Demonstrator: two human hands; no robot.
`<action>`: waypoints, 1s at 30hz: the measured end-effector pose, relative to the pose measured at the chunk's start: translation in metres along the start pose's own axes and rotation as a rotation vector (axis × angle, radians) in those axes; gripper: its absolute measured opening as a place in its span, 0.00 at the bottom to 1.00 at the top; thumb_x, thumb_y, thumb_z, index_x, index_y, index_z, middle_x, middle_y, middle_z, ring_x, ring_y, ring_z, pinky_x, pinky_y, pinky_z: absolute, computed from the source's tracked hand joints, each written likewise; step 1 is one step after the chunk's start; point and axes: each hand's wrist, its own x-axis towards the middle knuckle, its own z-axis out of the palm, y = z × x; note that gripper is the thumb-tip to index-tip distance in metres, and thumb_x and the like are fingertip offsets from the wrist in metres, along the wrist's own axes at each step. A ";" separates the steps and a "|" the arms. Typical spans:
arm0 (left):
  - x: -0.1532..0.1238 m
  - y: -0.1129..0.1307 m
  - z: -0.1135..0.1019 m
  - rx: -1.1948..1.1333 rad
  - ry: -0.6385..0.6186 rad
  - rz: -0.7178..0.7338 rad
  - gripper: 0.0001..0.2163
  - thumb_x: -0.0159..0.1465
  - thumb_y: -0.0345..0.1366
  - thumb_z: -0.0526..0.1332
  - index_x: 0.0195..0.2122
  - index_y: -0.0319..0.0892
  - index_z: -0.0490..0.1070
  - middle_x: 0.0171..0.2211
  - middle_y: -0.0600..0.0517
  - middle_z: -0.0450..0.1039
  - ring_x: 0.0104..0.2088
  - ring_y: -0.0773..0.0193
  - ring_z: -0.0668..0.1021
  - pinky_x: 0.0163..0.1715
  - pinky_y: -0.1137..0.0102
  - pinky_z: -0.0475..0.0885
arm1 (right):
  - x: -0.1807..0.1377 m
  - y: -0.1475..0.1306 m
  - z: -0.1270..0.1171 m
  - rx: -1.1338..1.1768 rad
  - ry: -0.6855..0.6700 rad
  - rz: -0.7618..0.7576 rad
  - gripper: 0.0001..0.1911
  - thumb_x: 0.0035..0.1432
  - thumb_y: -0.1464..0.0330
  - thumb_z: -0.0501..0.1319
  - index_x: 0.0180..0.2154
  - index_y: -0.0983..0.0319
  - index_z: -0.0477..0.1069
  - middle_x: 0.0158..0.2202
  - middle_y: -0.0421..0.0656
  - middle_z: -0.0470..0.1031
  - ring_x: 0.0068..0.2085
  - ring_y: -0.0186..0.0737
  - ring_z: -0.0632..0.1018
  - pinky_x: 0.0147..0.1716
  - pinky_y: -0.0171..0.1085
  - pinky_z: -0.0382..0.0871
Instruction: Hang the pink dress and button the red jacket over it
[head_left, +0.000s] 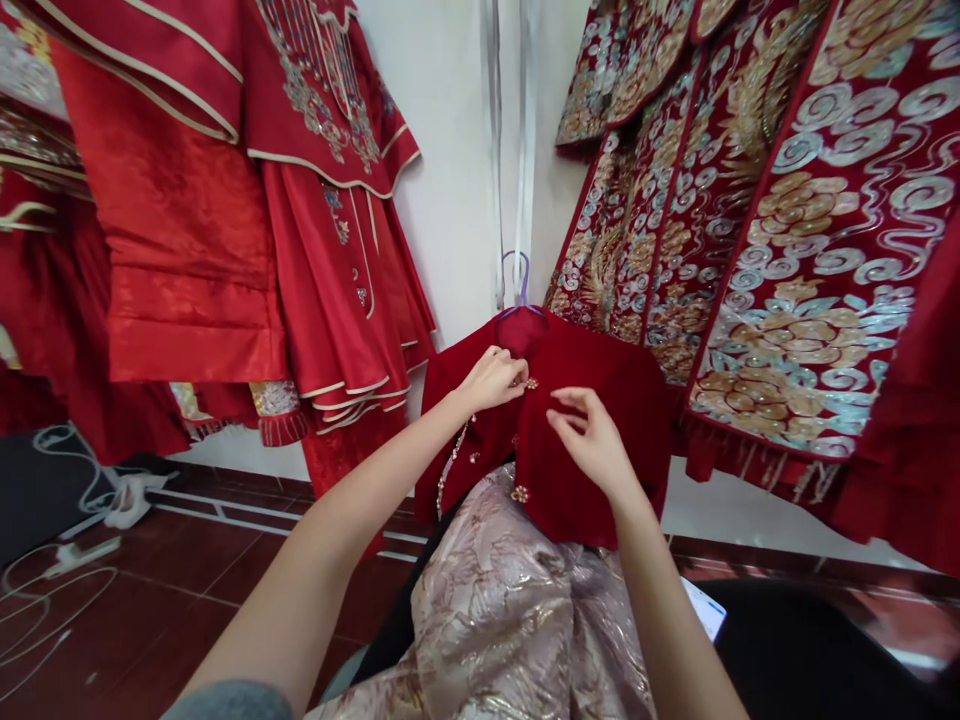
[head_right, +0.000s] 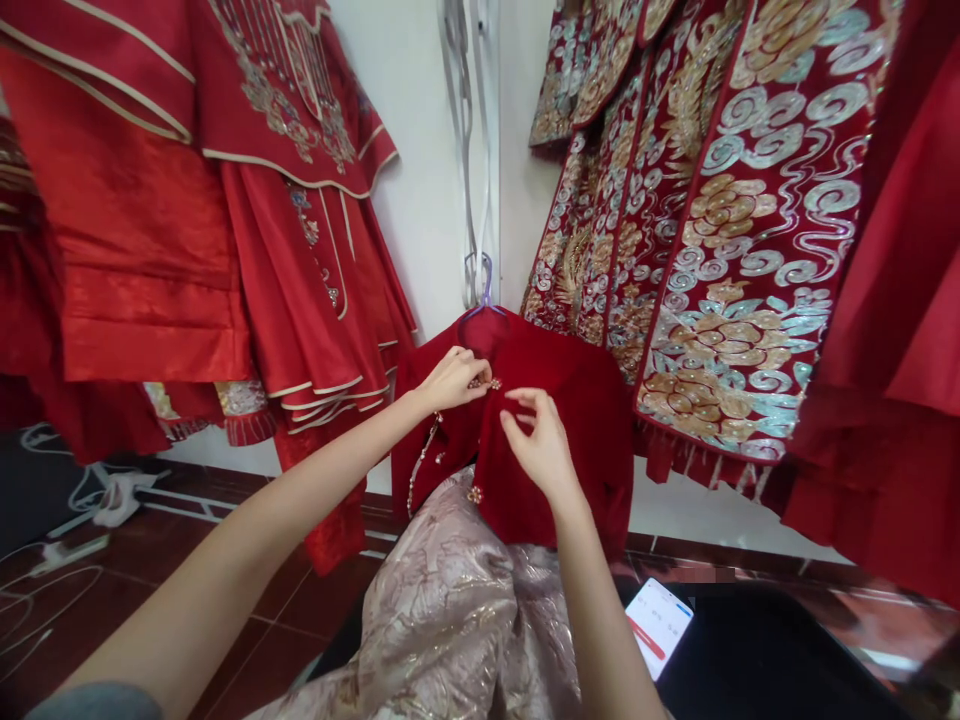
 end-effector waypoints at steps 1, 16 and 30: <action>0.001 0.000 0.001 0.041 -0.015 0.022 0.08 0.62 0.36 0.56 0.37 0.40 0.72 0.34 0.47 0.75 0.39 0.59 0.73 0.49 0.63 0.58 | 0.015 -0.001 0.010 0.027 0.053 -0.018 0.22 0.57 0.53 0.58 0.47 0.60 0.63 0.52 0.51 0.68 0.54 0.44 0.70 0.52 0.45 0.68; -0.033 -0.029 0.015 0.083 0.016 -0.604 0.14 0.56 0.25 0.53 0.36 0.40 0.79 0.25 0.45 0.76 0.43 0.50 0.76 0.61 0.45 0.37 | 0.037 0.030 0.038 -0.462 0.148 0.100 0.56 0.52 0.41 0.50 0.63 0.82 0.41 0.64 0.72 0.46 0.65 0.67 0.50 0.61 0.59 0.47; -0.042 -0.063 -0.011 0.201 -0.064 -0.787 0.23 0.54 0.40 0.62 0.50 0.38 0.69 0.48 0.34 0.71 0.55 0.36 0.67 0.56 0.37 0.29 | 0.094 0.024 -0.100 -0.995 -0.029 0.048 0.29 0.62 0.55 0.51 0.53 0.71 0.65 0.50 0.62 0.71 0.52 0.58 0.72 0.49 0.48 0.64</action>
